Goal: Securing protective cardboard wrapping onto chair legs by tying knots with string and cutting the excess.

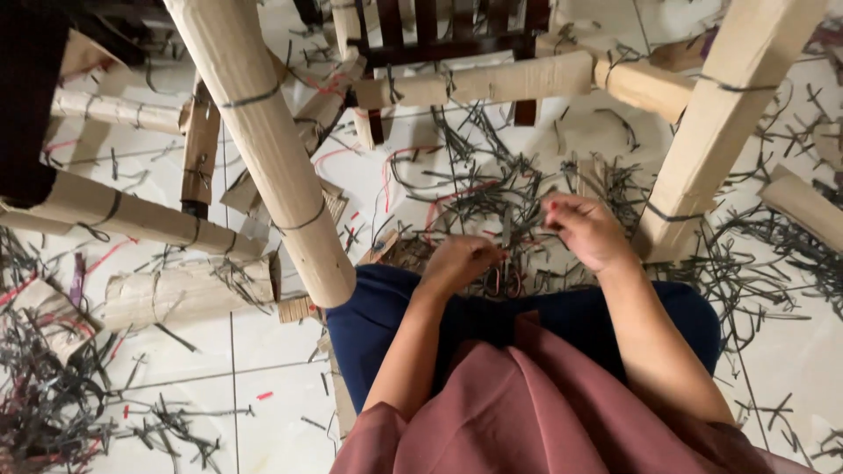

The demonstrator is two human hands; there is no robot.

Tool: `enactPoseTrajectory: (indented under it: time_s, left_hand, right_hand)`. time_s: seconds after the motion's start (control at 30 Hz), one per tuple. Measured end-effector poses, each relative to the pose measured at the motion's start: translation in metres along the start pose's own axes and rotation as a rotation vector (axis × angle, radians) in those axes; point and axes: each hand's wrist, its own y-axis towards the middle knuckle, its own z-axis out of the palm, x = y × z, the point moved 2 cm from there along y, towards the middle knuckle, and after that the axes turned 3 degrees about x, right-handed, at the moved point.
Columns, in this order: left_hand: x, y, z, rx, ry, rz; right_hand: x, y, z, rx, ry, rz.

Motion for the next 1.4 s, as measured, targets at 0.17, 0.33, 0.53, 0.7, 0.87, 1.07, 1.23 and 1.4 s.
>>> enactPoseTrajectory:
  time_s: [0.17, 0.33, 0.53, 0.7, 0.87, 1.07, 1.23, 1.4]
  left_hand:
    - [0.103, 0.014, 0.046, 0.28, 0.602, -0.218]
    - [0.152, 0.028, 0.068, 0.374, 0.574, -0.618]
    - [0.047, 0.028, 0.015, 0.377, 0.389, -0.545]
    - [0.009, 0.066, -0.018, -0.012, -0.1, -0.219]
    - [0.072, 0.105, -0.004, -0.134, -0.114, -0.282]
    - [0.097, 0.113, 0.01, -0.15, -0.093, -0.279]
    - [0.101, 0.113, 0.009, -0.194, -0.071, -0.262]
    - [0.1, 0.114, 0.01, -0.229, 0.039, -0.208]
  right_hand:
    - [0.055, 0.01, 0.036, -0.011, 0.318, -0.015]
    - [0.047, 0.037, 0.012, 0.012, 0.333, -0.092]
    - [0.093, 0.043, 0.045, 0.237, -0.017, -0.22]
    - [0.096, 0.073, 0.049, -0.129, -0.749, -0.508]
    - [0.097, 0.136, 0.046, -0.251, -0.766, -0.59]
    - [0.073, 0.174, 0.061, -0.322, -0.931, -0.581]
    - [0.065, 0.182, 0.066, -0.318, -1.16, -0.624]
    - [0.076, 0.18, 0.072, -0.148, -1.287, -0.618]
